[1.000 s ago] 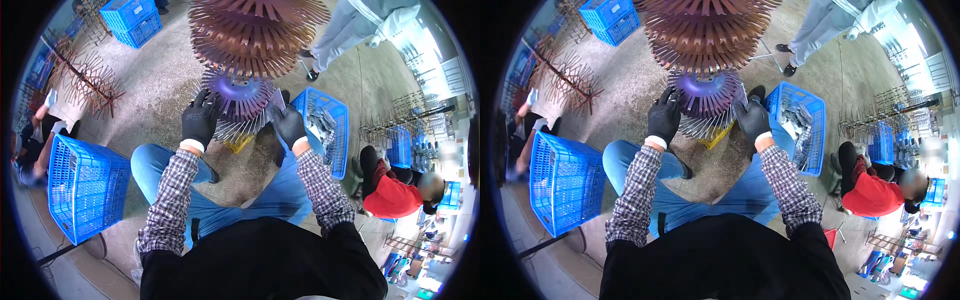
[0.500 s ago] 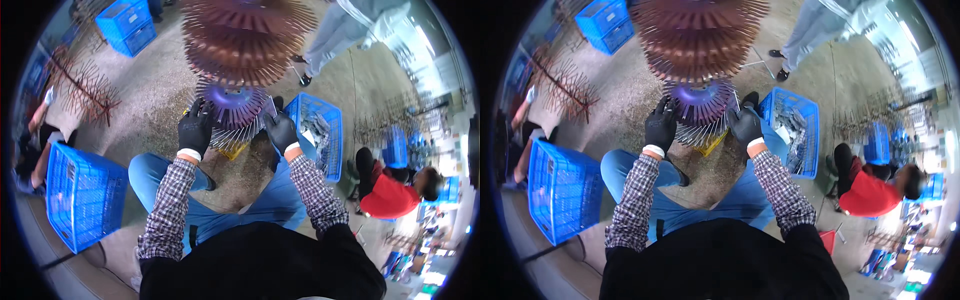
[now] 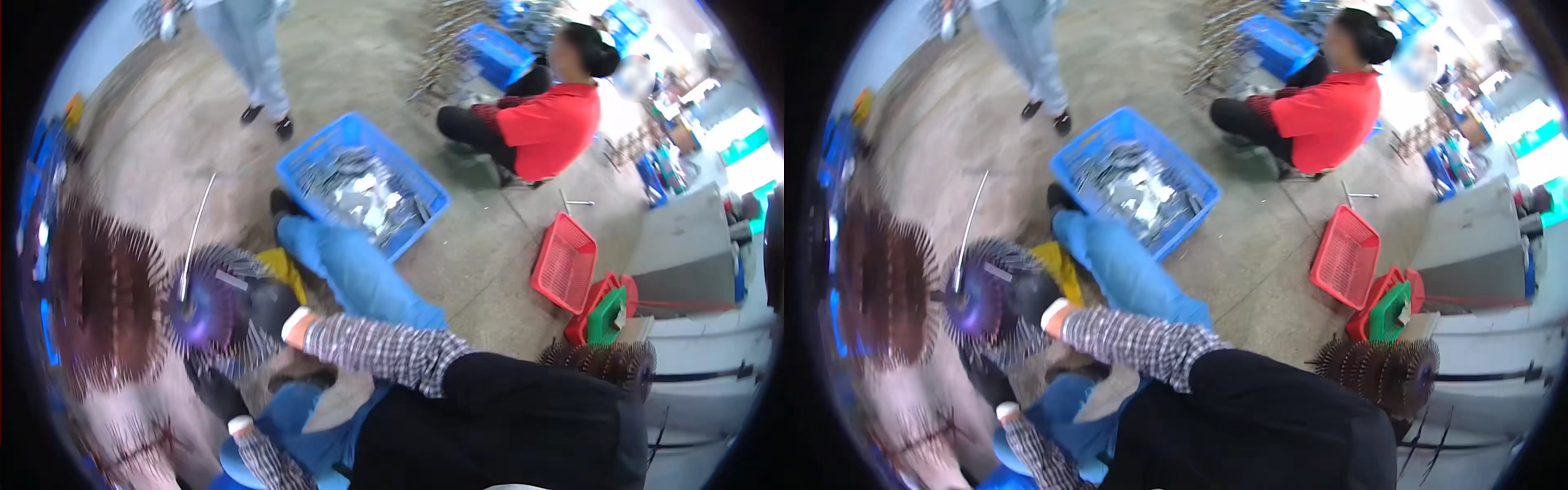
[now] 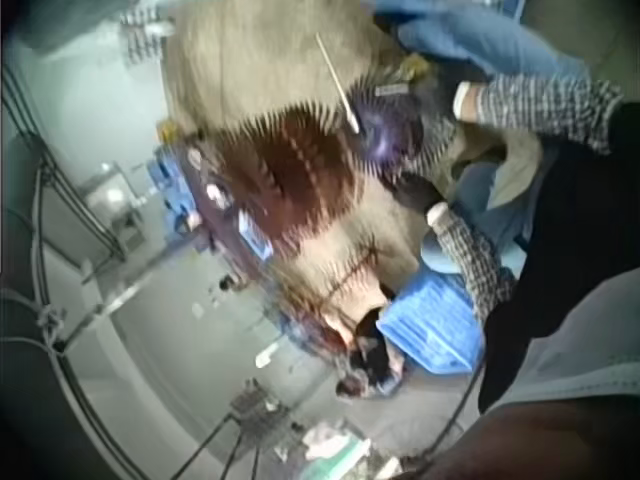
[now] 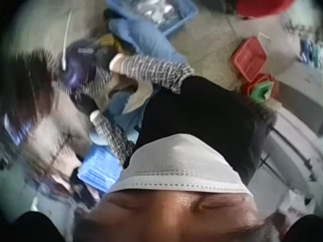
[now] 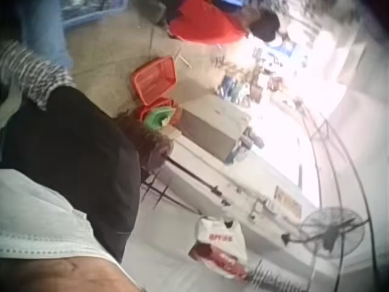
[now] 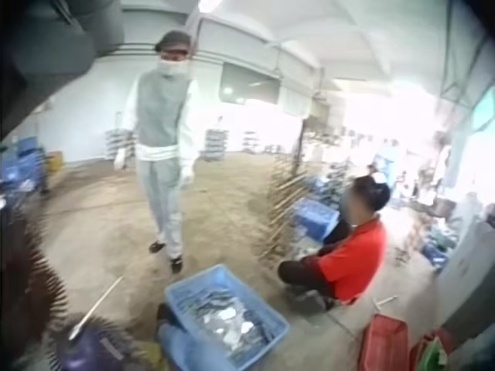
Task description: Manually assembling small metal plates or fins onto a central spindle fixture on a fabrication floor.
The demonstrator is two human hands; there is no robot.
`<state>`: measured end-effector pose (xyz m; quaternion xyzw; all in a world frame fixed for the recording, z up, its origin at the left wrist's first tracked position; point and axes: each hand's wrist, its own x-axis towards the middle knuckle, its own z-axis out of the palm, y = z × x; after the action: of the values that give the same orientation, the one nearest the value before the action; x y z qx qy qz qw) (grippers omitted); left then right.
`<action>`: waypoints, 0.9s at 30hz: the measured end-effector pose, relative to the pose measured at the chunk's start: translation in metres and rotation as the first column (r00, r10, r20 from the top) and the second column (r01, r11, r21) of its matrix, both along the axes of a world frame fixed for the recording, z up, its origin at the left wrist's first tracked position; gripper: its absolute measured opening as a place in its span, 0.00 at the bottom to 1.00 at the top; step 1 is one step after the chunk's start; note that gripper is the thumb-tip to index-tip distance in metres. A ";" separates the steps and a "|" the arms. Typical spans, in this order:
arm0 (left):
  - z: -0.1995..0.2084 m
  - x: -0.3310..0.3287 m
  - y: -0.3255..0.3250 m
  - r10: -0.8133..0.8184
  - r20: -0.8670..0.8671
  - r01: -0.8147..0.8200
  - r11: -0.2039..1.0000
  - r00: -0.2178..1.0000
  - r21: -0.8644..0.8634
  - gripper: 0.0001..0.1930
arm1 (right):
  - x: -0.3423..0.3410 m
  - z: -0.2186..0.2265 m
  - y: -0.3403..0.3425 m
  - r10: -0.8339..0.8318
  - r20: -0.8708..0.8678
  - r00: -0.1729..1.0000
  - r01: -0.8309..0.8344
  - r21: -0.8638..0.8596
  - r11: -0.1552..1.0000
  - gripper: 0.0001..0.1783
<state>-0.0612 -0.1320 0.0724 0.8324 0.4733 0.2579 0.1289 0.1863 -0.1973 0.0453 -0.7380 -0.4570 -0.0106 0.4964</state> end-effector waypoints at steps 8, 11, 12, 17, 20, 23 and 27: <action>-0.012 0.001 0.010 -0.018 -0.156 0.038 0.992 0.988 0.121 0.23 | 0.062 0.021 -0.030 -0.098 -0.032 0.995 0.078 -0.385 0.920 0.21; 0.007 -0.004 -0.006 -0.018 -0.064 0.024 0.995 0.998 0.095 0.23 | 0.116 0.046 -0.059 -0.308 0.014 0.951 0.274 -0.496 0.824 0.19; 0.014 0.011 -0.005 -0.047 -0.034 0.050 0.993 0.998 0.103 0.24 | 0.182 -0.054 -0.070 -0.379 0.119 0.918 0.397 -0.304 0.866 0.18; 0.024 0.015 -0.008 -0.115 -0.089 0.127 0.981 0.989 0.148 0.25 | 0.321 -0.163 -0.097 -0.254 0.013 0.967 0.183 -0.731 0.658 0.28; 0.022 0.033 -0.002 -0.159 -0.012 0.159 0.978 0.987 0.131 0.24 | 0.408 -0.259 -0.194 -0.507 -0.512 0.693 -0.207 -0.815 0.541 0.22; 0.036 0.014 0.014 -0.097 -0.186 0.118 0.987 0.978 0.109 0.24 | 0.401 -0.277 -0.183 -0.630 -0.507 0.589 -0.190 -0.844 0.501 0.22; 0.067 -0.015 0.023 -0.032 -0.454 0.106 0.985 0.891 0.138 0.24 | 0.365 -0.206 -0.146 -0.251 0.141 0.958 0.220 -0.922 0.320 0.26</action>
<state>-0.0761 -0.1087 0.1391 0.8933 0.4382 0.0907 -0.0417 0.5510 -0.3437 -0.1606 -0.9462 -0.2634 0.1878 -0.0090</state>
